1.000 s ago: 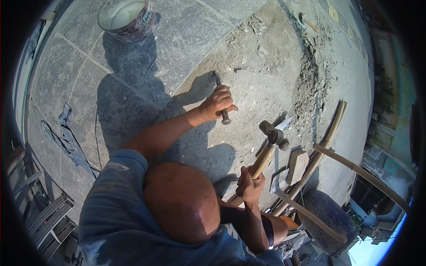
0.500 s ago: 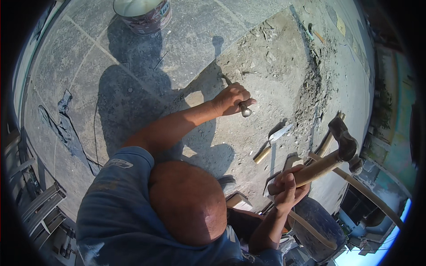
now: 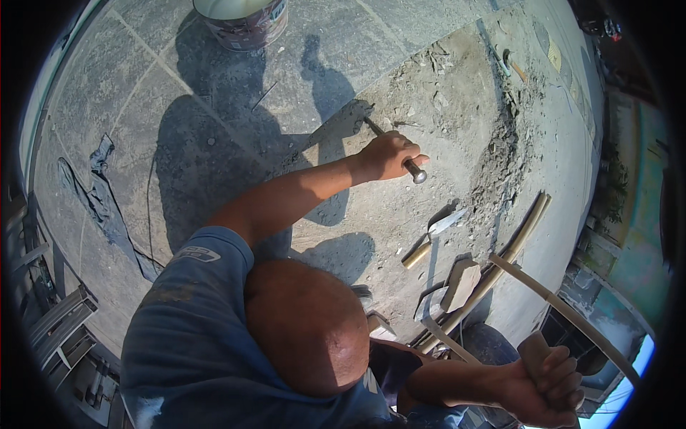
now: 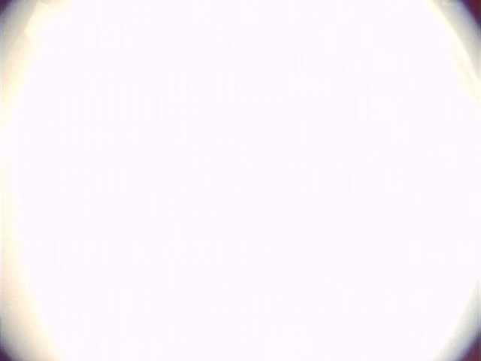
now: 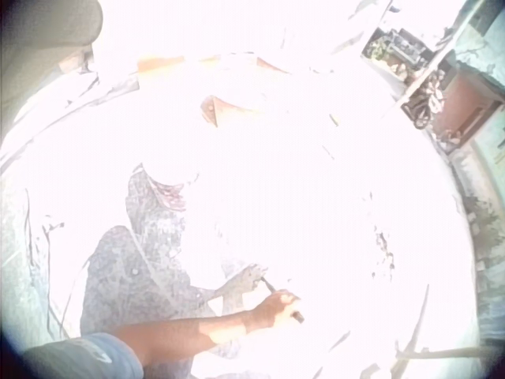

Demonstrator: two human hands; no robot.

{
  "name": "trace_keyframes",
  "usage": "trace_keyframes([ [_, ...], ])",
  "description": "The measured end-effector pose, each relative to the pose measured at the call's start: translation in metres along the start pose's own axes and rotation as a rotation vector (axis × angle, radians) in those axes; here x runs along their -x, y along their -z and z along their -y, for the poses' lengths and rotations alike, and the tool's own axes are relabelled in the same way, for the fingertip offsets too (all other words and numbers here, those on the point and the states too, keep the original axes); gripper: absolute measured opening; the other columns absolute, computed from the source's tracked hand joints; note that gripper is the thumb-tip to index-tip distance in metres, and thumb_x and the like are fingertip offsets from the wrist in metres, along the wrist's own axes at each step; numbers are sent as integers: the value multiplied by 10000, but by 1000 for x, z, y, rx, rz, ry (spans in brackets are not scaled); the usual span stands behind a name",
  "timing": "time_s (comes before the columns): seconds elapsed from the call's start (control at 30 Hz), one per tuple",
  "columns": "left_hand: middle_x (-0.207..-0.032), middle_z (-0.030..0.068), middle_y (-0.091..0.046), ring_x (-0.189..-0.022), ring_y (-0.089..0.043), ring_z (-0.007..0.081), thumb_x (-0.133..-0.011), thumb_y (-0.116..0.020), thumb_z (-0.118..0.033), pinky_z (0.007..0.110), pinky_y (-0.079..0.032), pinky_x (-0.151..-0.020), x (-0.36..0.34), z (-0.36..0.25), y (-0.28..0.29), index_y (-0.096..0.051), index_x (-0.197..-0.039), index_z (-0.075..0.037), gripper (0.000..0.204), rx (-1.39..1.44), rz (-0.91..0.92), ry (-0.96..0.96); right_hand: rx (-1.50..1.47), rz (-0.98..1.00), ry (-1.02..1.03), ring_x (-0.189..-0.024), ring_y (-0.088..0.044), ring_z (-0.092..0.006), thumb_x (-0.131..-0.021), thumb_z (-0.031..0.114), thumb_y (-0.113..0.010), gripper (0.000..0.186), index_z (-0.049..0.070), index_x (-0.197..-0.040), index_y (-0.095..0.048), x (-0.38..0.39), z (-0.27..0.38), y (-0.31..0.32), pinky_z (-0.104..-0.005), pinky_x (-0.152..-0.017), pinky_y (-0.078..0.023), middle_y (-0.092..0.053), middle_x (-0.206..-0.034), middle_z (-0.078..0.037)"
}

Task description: The person chips away at a concrete surface using a hammer and a chisel, then clears loose debris with a trowel.

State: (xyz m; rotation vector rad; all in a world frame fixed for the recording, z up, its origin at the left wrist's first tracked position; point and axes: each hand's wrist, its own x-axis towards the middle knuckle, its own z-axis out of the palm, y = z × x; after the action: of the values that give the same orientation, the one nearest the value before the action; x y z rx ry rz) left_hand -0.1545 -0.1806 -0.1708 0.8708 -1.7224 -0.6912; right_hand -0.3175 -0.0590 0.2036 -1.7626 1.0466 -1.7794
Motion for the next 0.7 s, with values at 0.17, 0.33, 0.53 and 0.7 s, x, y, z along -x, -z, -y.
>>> trace_keyframes([
  [0.17, -539, 118, -514, -518, -538, 314, -873, -644, -217, 414, -432, -546, -7, -1, -4, -497, -605, -45, 351, -5, 7, 54, -9, -257, -169, -472, -287, -77, -983, 444, -383, 404, 136, -722, -373, 45, -30, -47, -254, -498, -335, -287, -554, 38],
  [0.33, -549, 123, -527, -531, -550, 325, -867, -650, -228, 423, -430, -536, -13, -8, -7, -505, -619, -43, 341, -40, 43, 165, 317, 257, -1201, -445, -423, -55, -934, 193, -573, 253, 31, -754, -497, 219, -152, -32, -232, -418, -333, -484, -539, 7],
  [0.53, -560, 153, -517, -547, -543, 342, -884, -630, -261, 440, -394, -529, -6, 5, 8, -491, -634, -44, 359, -8, 37, 204, 250, -133, -543, -432, -360, -75, -965, 250, -510, 265, 48, -805, -447, 60, -81, -47, -239, -401, -331, -400, -540, 15],
  [0.7, -581, 163, -543, -576, -569, 352, -897, -606, -277, 448, -417, -551, -18, -2, 10, -512, -647, -39, 358, -26, 71, 205, 170, -456, 246, -471, -303, -84, -961, 336, -410, 319, 169, -703, -326, -11, -35, -45, -238, -536, -334, -271, -539, 38],
])
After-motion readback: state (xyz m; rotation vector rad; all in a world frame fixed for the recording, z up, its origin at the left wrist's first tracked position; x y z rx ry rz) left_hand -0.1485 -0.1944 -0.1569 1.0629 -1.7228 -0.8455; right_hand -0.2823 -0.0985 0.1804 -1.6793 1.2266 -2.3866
